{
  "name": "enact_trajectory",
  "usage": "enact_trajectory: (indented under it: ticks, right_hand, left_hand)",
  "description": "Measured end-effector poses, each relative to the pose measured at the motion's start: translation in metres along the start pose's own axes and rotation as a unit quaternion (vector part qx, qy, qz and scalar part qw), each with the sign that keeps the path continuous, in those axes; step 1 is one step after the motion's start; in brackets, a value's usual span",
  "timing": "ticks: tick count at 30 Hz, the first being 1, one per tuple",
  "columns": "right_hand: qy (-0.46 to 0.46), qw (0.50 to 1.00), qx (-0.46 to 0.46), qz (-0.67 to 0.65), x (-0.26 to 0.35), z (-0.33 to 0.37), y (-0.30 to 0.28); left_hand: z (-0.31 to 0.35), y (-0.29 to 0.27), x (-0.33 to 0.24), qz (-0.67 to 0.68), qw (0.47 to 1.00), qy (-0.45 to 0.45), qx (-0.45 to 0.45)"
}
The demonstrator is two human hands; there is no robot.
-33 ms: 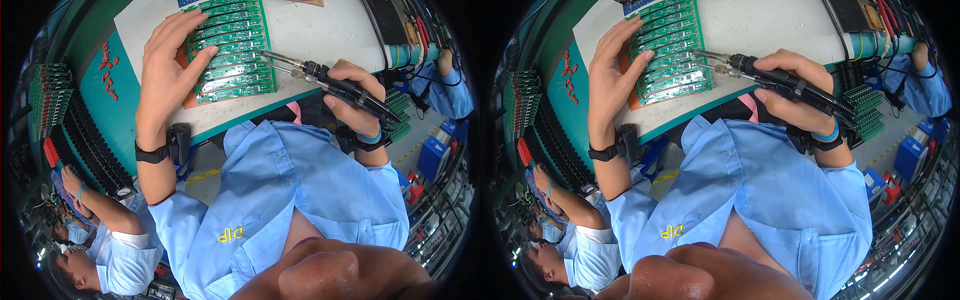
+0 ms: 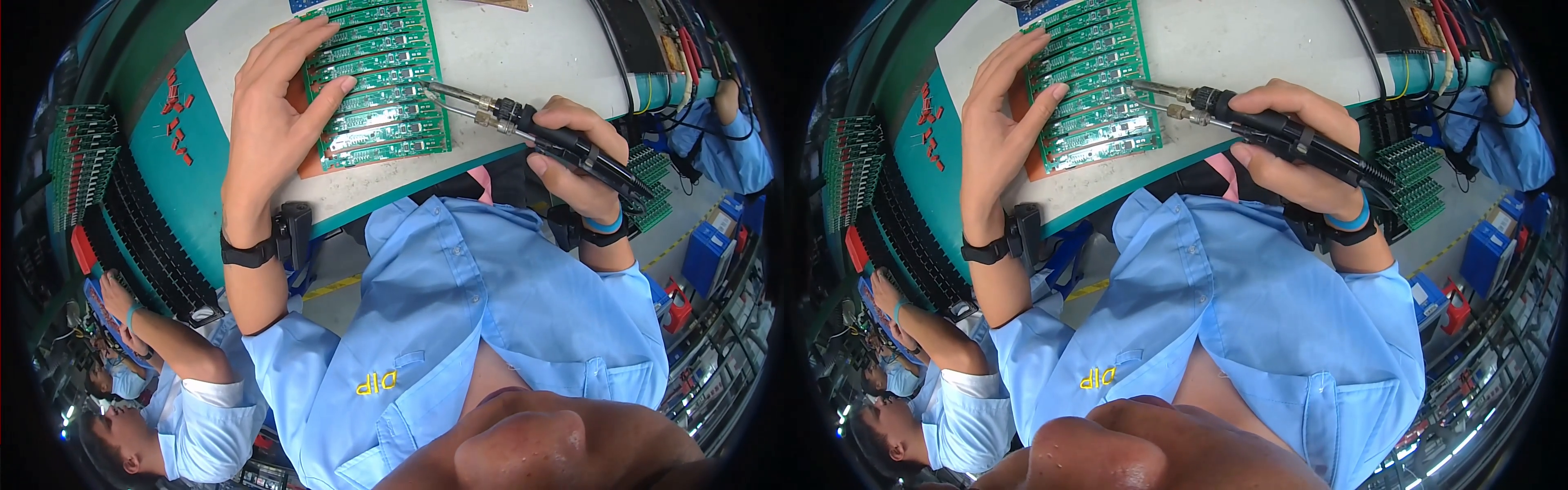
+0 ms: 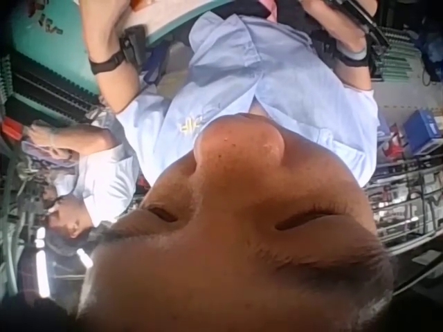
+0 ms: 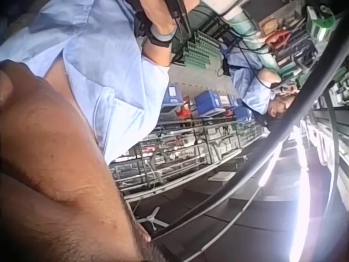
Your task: The person picks up a circuit board and places it on a pad, then uses a soldering iron to apply solder to the board. After soldering, the person picks up the circuit board, places it against a metal plate, and then sets it back down on the pad.
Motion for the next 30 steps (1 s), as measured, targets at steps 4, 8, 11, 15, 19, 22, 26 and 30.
enact_trajectory:
  ticks: [4,8,11,15,19,22,26,30]
  right_hand:
    - [0.002,1.000,-0.001,0.009,0.000,-0.005,0.002]
    - [0.015,1.000,0.007,0.014,-0.001,-0.007,0.004]
    - [0.020,1.000,0.005,0.014,-0.003,-0.009,0.005]
    - [0.003,0.999,0.021,0.024,-0.001,-0.011,0.005]
    - [0.004,0.999,0.037,0.038,0.001,-0.013,0.004]
    - [0.003,0.999,0.032,0.038,0.002,-0.013,0.002]
    - [-0.003,0.999,0.000,0.033,0.002,-0.016,-0.002]
    - [-0.008,0.999,-0.012,0.034,0.001,-0.020,-0.001]
  left_hand:
    - [-0.001,0.000,-0.002,0.003,1.000,0.002,-0.001]
    - [0.000,0.000,-0.001,-0.002,1.000,0.001,0.002]
    - [-0.001,0.000,-0.002,-0.003,1.000,0.000,0.002]
    - [-0.001,0.000,-0.002,-0.005,1.000,0.000,0.005]
    - [-0.001,0.000,-0.002,-0.007,1.000,-0.003,0.004]
    - [0.000,0.000,-0.002,-0.004,1.000,-0.004,0.003]
    - [0.000,-0.001,-0.002,-0.003,1.000,-0.007,0.004]
    - [0.000,-0.001,-0.002,-0.010,1.000,-0.010,0.007]
Point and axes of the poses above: each hand's wrist, its own z-axis away from the middle knuckle, its own y-axis out of the palm, x = y × z, the point moved 6 cm from there along -z, towards the middle knuckle, and after that the axes turned 2 degrees about -z, right-handed, at the moved point
